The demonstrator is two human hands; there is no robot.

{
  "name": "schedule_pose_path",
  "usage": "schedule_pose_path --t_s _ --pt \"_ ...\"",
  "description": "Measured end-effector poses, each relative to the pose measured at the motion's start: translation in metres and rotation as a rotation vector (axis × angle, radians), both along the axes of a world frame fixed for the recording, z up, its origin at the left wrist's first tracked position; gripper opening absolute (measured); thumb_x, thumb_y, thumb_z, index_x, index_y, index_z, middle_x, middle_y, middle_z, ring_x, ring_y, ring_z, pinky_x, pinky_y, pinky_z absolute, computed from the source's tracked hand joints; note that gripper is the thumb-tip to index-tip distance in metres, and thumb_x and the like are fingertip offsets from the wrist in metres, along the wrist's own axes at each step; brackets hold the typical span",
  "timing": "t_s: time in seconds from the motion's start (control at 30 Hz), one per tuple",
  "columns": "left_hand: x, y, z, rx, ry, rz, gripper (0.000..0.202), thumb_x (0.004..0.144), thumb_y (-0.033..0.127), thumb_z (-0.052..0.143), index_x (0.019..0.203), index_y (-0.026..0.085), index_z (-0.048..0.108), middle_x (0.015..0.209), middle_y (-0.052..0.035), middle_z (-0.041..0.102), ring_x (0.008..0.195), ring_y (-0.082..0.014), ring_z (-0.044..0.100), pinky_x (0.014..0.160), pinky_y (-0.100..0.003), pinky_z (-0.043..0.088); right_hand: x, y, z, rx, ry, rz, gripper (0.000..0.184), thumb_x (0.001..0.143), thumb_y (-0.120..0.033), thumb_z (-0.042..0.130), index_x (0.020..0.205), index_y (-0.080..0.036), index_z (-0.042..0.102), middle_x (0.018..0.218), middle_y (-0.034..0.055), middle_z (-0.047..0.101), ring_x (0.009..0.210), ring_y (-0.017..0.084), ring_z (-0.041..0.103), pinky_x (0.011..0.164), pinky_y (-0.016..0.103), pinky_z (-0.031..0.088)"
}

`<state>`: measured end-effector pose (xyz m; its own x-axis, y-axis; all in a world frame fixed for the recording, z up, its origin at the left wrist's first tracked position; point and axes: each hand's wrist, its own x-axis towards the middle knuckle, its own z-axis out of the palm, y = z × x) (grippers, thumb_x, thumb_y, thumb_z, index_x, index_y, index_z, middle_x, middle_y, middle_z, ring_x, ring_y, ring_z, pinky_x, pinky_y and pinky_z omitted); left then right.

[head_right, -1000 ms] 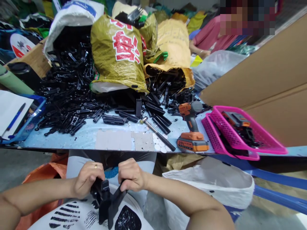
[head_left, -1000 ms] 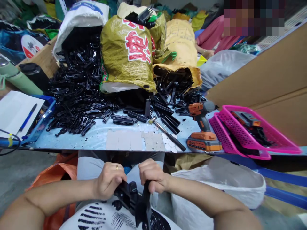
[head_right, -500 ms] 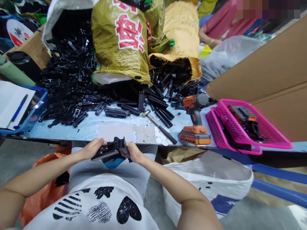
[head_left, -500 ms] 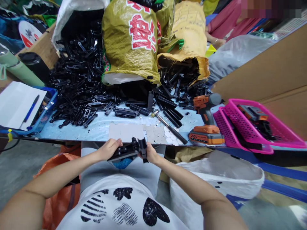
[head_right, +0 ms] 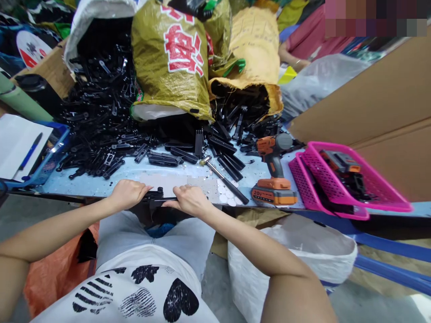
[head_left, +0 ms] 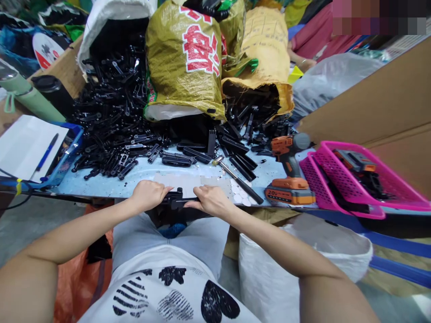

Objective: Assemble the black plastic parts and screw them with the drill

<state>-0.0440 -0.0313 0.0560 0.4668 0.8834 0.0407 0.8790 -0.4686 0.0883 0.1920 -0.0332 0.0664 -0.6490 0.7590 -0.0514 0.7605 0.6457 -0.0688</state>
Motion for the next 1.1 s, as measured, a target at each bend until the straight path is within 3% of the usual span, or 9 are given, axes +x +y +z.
schedule_pose_path --t_s 0.1,0.17,0.3,0.53,0.7,0.8,0.87,1.0,1.1 --pt "0.005 0.000 0.005 -0.045 0.044 0.030 0.069 0.096 0.048 0.021 0.067 0.011 0.072 0.067 -0.0161 0.069 0.061 -0.0253 0.066 0.051 -0.029 0.037 -0.009 0.001 0.004 0.152 0.081 0.139 0.071 0.078 -0.074 0.041 0.110 -0.012 0.055 0.100 0.0156 0.061 0.087 0.026 0.056 0.071 0.032 0.036" --pt "0.009 -0.001 0.008 -0.066 0.045 0.046 0.067 0.096 0.047 0.022 0.067 0.012 0.072 0.068 -0.0155 0.070 0.061 -0.0257 0.066 0.051 -0.029 0.037 -0.017 0.002 0.005 0.189 0.068 0.183 0.063 0.080 -0.065 0.051 0.112 -0.010 0.052 0.105 0.0166 0.059 0.091 0.027 0.053 0.076 0.036 0.036" --pt "0.010 0.001 0.012 -0.024 -0.013 0.075 0.070 0.096 0.048 0.019 0.067 0.013 0.072 0.067 -0.0150 0.070 0.061 -0.0245 0.065 0.051 -0.029 0.035 -0.023 0.005 0.007 0.178 0.048 0.141 0.045 0.081 -0.044 0.060 0.108 -0.010 0.051 0.100 0.0147 0.057 0.088 0.026 0.051 0.071 0.035 0.038" --pt "0.009 0.008 0.011 -0.065 -0.007 0.008 0.071 0.097 0.045 0.018 0.063 0.013 0.072 0.068 -0.0148 0.070 0.063 -0.0242 0.066 0.054 -0.029 0.036 -0.015 0.020 0.007 0.123 0.107 0.340 0.039 0.081 -0.043 0.060 0.101 -0.010 0.051 0.092 0.0118 0.055 0.085 0.024 0.051 0.072 0.034 0.042" --pt "0.010 0.018 -0.002 -0.060 -0.022 0.017 0.065 0.096 0.045 0.024 0.065 0.013 0.071 0.067 -0.0136 0.070 0.063 -0.0228 0.065 0.055 -0.028 0.036 -0.016 0.031 -0.007 0.121 0.154 0.320 0.047 0.081 -0.048 0.059 0.106 -0.009 0.053 0.094 0.0130 0.059 0.088 0.024 0.053 0.073 0.035 0.043" --pt "0.015 0.033 -0.023 0.043 -0.055 0.041 0.063 0.095 0.047 0.025 0.070 0.011 0.071 0.068 -0.0150 0.069 0.064 -0.0235 0.064 0.055 -0.029 0.036 -0.003 0.042 -0.013 0.149 0.202 0.309 0.061 0.082 -0.057 0.054 0.123 -0.011 0.049 0.115 0.0157 0.057 0.107 0.027 0.050 0.090 0.041 0.039" --pt "0.019 0.044 -0.039 0.109 -0.054 0.019 0.061 0.094 0.048 0.029 0.071 0.008 0.069 0.067 -0.0163 0.066 0.065 -0.0242 0.063 0.056 -0.030 0.036 0.020 0.050 -0.022 0.199 0.213 0.161 0.060 0.088 -0.055 0.045 0.131 -0.013 0.043 0.128 0.0153 0.050 0.119 0.027 0.043 0.098 0.042 0.033" --pt "0.025 0.049 -0.063 0.179 -0.060 -0.095 0.041 0.094 0.037 0.038 0.086 0.008 0.066 0.078 -0.0158 0.064 0.076 -0.0247 0.060 0.062 -0.032 0.041 0.083 0.057 -0.051 0.245 0.019 -0.572 0.037 0.095 -0.035 0.035 0.111 -0.008 0.056 0.113 0.0193 0.056 0.107 0.028 0.047 0.085 0.038 0.037" --pt "0.023 0.036 -0.071 0.244 -0.087 -0.214 0.029 0.093 0.025 0.040 0.110 0.011 0.059 0.099 -0.0158 0.063 0.095 -0.0257 0.056 0.077 -0.037 0.042 0.114 0.055 -0.066 0.131 -0.159 -0.773 0.029 0.094 -0.030 0.039 0.098 -0.008 0.058 0.100 0.0181 0.058 0.097 0.027 0.050 0.076 0.035 0.035"
